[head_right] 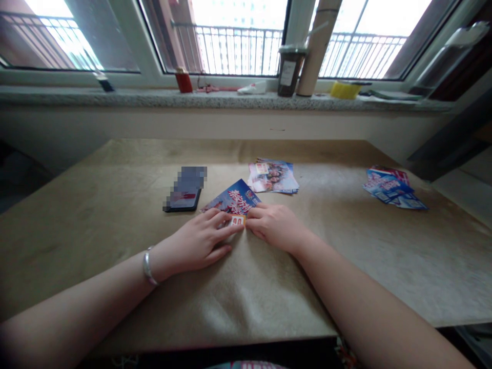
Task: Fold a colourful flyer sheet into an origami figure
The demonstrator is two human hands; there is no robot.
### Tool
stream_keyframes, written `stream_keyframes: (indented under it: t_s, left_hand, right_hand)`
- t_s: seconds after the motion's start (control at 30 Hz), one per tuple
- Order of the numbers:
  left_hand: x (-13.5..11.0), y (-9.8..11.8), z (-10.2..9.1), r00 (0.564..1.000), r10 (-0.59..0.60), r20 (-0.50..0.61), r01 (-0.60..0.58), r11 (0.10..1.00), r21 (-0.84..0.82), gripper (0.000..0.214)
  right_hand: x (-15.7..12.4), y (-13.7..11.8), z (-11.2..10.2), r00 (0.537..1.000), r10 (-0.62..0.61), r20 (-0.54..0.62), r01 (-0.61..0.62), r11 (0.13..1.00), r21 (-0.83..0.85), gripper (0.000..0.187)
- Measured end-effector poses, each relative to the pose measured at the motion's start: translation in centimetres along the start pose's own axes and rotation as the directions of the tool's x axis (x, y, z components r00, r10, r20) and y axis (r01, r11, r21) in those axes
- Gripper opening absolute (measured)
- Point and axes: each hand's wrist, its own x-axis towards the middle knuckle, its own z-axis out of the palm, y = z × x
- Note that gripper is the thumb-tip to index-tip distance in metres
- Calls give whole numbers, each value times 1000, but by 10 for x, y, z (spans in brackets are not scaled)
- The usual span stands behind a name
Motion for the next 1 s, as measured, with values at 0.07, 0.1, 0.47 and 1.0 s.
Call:
stream_keyframes:
  t_s: [0.07, 0.1, 0.47, 1.0]
  left_hand:
    - [0, 1, -1, 1000, -1, 6, 1, 1000, 5, 46]
    - [0, 1, -1, 1000, -4, 7, 4, 1000, 5, 46]
    - [0, 1, -3, 1000, -9, 21, 9, 1000, 9, 43]
    - [0, 1, -4, 1000, -16, 22, 16, 1000, -14, 43]
  right_hand:
    - [0, 0, -1, 1000, 11, 7, -11, 1000, -2, 21]
    - [-1, 1, -1, 1000, 13, 8, -13, 1000, 0, 20]
    - [-6, 8, -4, 999, 49, 12, -49, 998, 31, 20]
    - [-14, 16, -8, 990, 126, 56, -129, 990, 49, 18]
